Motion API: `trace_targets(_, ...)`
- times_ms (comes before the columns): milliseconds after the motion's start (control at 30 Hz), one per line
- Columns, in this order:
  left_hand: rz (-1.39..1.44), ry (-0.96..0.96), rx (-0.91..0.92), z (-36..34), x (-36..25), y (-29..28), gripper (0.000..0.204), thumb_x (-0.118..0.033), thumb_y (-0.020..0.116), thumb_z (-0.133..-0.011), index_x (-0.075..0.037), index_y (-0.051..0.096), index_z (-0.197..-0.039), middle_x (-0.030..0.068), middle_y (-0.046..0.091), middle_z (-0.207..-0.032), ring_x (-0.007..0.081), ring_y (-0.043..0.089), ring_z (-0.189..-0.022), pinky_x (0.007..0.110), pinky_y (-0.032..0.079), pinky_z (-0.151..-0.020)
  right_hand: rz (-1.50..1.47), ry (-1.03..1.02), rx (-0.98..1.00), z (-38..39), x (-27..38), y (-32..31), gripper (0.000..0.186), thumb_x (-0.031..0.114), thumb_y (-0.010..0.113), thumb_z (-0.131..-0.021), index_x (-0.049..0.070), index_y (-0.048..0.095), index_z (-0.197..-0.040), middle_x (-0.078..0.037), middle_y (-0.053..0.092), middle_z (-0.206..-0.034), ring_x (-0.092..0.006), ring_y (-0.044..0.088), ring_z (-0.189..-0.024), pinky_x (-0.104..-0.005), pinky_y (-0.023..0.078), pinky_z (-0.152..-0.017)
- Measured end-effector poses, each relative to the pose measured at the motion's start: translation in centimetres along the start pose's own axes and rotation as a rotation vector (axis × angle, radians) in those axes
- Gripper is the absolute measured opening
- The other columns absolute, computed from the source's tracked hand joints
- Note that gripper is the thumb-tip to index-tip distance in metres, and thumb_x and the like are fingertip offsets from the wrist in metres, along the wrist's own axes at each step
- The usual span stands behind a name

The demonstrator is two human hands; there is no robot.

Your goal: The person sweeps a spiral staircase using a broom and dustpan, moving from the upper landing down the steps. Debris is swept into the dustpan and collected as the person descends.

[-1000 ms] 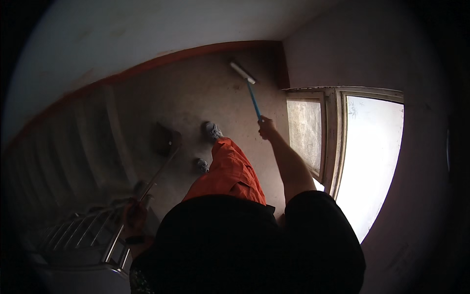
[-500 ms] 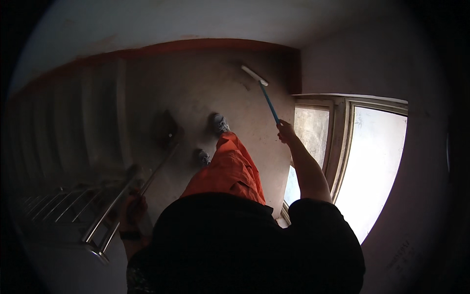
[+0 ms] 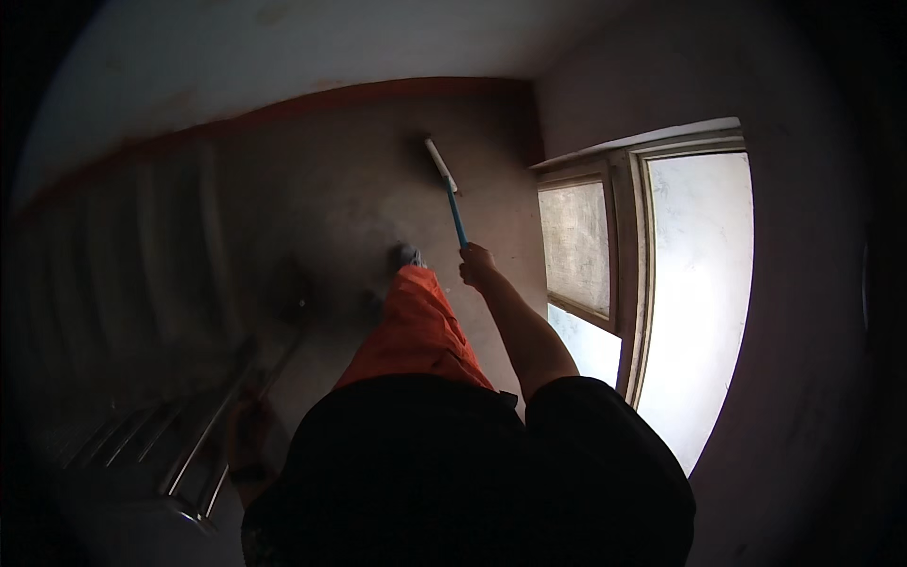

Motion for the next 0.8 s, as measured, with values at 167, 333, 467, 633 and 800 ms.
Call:
trace_targets(167,0.036,0.076,-0.012,-0.8,0.8,-3.6,0.022,-0.017,0.054,-0.084,-0.005,0.057,-0.102,0.0041,0.060,-0.099,0.0168,0.056,-0.089,0.031,0.045,-0.084,0.120,-0.049,-0.203,4.6,1.7,-6.7,0.041,0.011,0.051,-0.082,0.019,0.046,-0.122,-0.001,0.037,-0.050,-0.0147,0.038,-0.035,-0.0319,0.028,-0.031)
trace_targets(333,0.386,-0.323,0.090,-0.9,-0.4,-3.1,0.018,-0.014,0.048,-0.088,-0.007,0.058,-0.102,0.0056,0.059,-0.104,0.0150,0.054,-0.095,0.028,0.045,-0.084,-0.161,0.034,-0.245,1.2,1.7,-12.7,0.024,0.010,0.050,-0.084,0.014,0.051,-0.107,0.001,0.031,-0.055,-0.0125,0.033,-0.039,-0.0289,0.026,-0.034)
trace_targets(467,0.224,-0.165,-0.117,-2.2,-0.2,0.3,0.019,-0.014,0.053,-0.084,-0.003,0.058,-0.098,0.0060,0.060,-0.101,0.0160,0.056,-0.092,0.031,0.045,-0.087,-0.583,0.069,-0.158,0.4,0.5,-12.8,0.008,0.006,0.050,-0.081,0.011,0.048,-0.087,-0.001,0.032,-0.060,-0.0133,0.034,-0.041,-0.0303,0.027,-0.034)
trace_targets(633,0.274,-0.292,-0.021,-5.2,-1.7,2.6,0.024,-0.012,0.053,-0.083,-0.003,0.055,-0.106,0.0056,0.059,-0.106,0.0154,0.055,-0.095,0.032,0.044,-0.089,-0.536,0.160,-0.030,-0.8,-2.9,-9.5,0.017,0.013,0.051,-0.082,0.015,0.046,-0.098,-0.001,0.032,-0.052,-0.0168,0.037,-0.040,-0.0316,0.028,-0.032)
trace_targets(800,0.109,-0.185,0.128,-6.3,-1.0,10.8,0.030,-0.011,0.051,-0.085,-0.002,0.051,-0.113,0.0081,0.057,-0.108,0.0167,0.054,-0.098,0.033,0.044,-0.089,-0.335,0.132,-0.036,2.3,-0.4,-14.8,0.044,0.012,0.050,-0.083,0.022,0.041,-0.125,-0.003,0.035,-0.052,-0.0171,0.039,-0.040,-0.0321,0.028,-0.032)
Point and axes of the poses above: each hand's wrist, its own z-axis away from the middle knuckle, its own y-axis out of the palm, x = y × z, the point moved 2 cm from there along -z, towards the middle knuckle
